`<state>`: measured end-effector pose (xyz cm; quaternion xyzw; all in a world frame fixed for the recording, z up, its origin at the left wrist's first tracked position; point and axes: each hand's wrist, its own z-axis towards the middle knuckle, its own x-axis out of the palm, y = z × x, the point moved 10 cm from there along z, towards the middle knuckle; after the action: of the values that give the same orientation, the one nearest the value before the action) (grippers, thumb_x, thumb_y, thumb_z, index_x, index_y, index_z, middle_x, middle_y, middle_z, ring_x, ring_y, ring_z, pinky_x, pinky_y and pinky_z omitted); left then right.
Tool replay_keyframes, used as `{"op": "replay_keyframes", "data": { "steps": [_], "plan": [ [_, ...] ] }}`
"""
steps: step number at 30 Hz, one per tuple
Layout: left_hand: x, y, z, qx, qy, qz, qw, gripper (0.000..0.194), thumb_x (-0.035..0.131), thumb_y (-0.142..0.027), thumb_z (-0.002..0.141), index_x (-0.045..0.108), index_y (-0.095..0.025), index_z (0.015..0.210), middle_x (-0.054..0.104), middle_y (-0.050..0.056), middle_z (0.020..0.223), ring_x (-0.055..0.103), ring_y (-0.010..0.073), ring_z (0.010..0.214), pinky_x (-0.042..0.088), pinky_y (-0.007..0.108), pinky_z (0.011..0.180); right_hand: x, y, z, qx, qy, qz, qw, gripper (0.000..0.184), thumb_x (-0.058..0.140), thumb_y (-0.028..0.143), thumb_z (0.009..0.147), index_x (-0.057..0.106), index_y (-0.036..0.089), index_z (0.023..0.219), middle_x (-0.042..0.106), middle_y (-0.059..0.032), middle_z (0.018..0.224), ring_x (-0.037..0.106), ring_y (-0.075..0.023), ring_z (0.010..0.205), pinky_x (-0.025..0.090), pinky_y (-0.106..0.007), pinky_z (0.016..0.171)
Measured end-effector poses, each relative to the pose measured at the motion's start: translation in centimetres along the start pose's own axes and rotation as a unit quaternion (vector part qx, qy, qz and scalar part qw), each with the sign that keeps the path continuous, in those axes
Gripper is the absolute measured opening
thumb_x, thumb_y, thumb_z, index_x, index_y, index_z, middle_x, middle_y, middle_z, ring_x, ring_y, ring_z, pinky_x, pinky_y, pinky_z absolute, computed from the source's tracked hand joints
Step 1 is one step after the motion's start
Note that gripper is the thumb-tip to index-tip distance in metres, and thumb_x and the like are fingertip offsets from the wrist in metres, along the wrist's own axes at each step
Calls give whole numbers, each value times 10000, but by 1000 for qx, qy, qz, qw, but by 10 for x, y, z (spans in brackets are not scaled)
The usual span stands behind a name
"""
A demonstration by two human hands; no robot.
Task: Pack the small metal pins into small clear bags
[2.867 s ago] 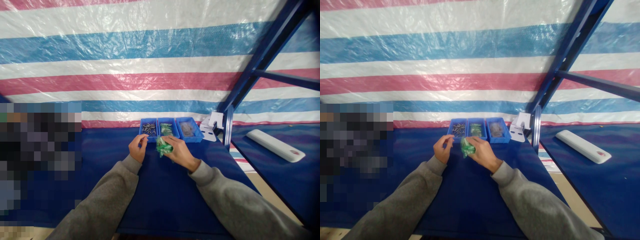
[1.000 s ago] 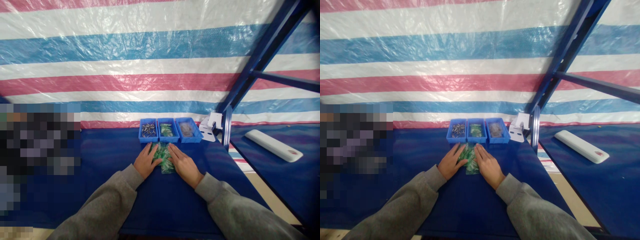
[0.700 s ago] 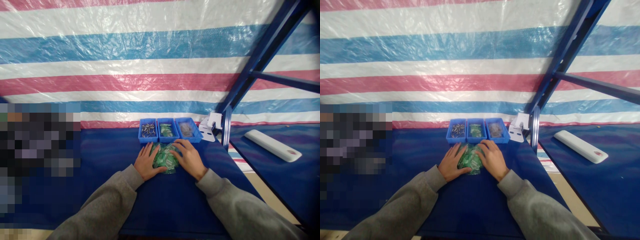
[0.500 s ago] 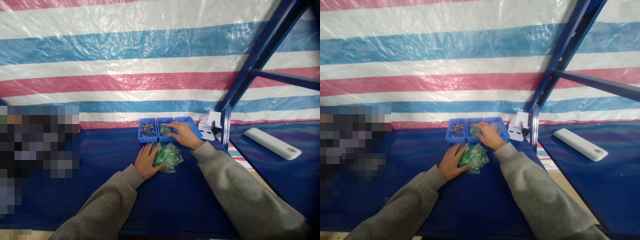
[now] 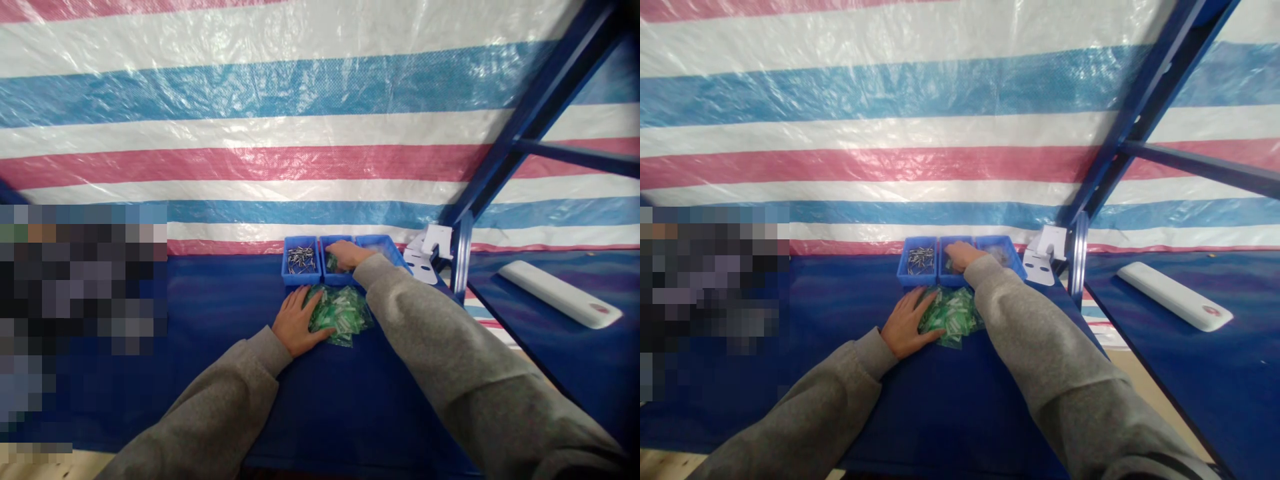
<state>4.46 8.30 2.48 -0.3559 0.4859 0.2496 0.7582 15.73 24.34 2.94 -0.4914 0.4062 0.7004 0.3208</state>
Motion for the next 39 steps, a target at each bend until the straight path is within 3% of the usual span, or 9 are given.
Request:
{"op": "replay_keyframes", "data": {
  "steps": [4, 12, 18, 21, 26, 31, 34, 37, 39],
  "plan": [
    [0, 1, 0, 1, -1, -1, 1000, 749, 513, -608, 716, 328, -221, 1330, 324, 130, 1373, 299, 301, 1266, 265, 487, 1027, 0, 3, -4, 20, 57, -43, 997, 355, 639, 64, 593, 636, 152, 937, 646, -107, 885, 608, -246, 835, 469, -335, 725],
    [1, 1, 0, -4, 2, 3, 1000, 740, 491, -616, 725, 333, -218, 1328, 331, 131, 1367, 296, 307, 1267, 254, 490, 1034, -24, 24, -16, -27, 17, -43, 999, 279, 542, 58, 647, 659, 160, 879, 662, -72, 911, 579, -230, 908, 418, -320, 831],
    [2, 3, 0, -10, 12, -11, 1000, 774, 492, -631, 714, 304, -216, 1340, 302, 140, 1383, 274, 307, 1280, 245, 489, 1039, -95, 39, -38, -26, -120, 66, 990, 202, 540, 108, 688, 649, 158, 851, 665, -22, 844, 595, -161, 794, 426, -262, 769],
    [0, 7, 0, -24, 13, -23, 999, 876, 514, -662, 671, 256, -185, 1360, 295, 163, 1384, 265, 318, 1284, 235, 496, 1043, -114, 65, -62, -60, -118, 130, 983, 167, 553, 139, 714, 637, 170, 855, 654, 8, 820, 593, -132, 749, 433, -233, 716],
    [0, 12, -1, -37, 23, -41, 998, 998, 539, -699, 611, 223, -131, 1369, 270, 196, 1391, 233, 339, 1296, 227, 505, 1048, -87, 98, -97, -106, -56, 131, 984, 235, 625, 203, 722, 605, 191, 955, 641, -20, 922, 589, -170, 863, 445, -297, 795],
    [-7, 10, -4, -35, -4, -62, 997, 1006, 540, -664, 648, 140, -112, 1387, 242, 190, 1405, 218, 316, 1307, 241, 480, 1056, -59, 107, -117, -136, -63, 80, 985, 423, 643, 232, 727, 534, 199, 1135, 546, -89, 1133, 504, -225, 1062, 426, -384, 894],
    [-17, -1, -5, -19, -31, -62, 997, 914, 515, -616, 712, 135, -137, 1391, 223, 168, 1418, 214, 297, 1312, 237, 467, 1063, -70, 99, -117, -132, -113, 66, 983, 391, 590, 256, 777, 521, 207, 1159, 521, -83, 1176, 475, -221, 1101, 404, -385, 930],
    [-22, -22, -4, 28, -24, -30, 999, 755, 466, -566, 778, 198, -201, 1383, 175, 115, 1448, 163, 286, 1331, 185, 472, 1080, -83, 71, -98, -72, -158, 59, 983, 257, 463, 203, 853, 561, 175, 1089, 585, -81, 1078, 527, -191, 1027, 409, -344, 914],
    [-20, -35, -3, 67, -4, -6, 998, 665, 432, -540, 811, 231, -247, 1373, 168, 78, 1456, 143, 280, 1337, 155, 485, 1082, -76, 50, -76, -25, -127, 15, 991, 238, 448, 176, 855, 584, 159, 1050, 611, -86, 1039, 544, -193, 1004, 401, -332, 910]
  ]
}}
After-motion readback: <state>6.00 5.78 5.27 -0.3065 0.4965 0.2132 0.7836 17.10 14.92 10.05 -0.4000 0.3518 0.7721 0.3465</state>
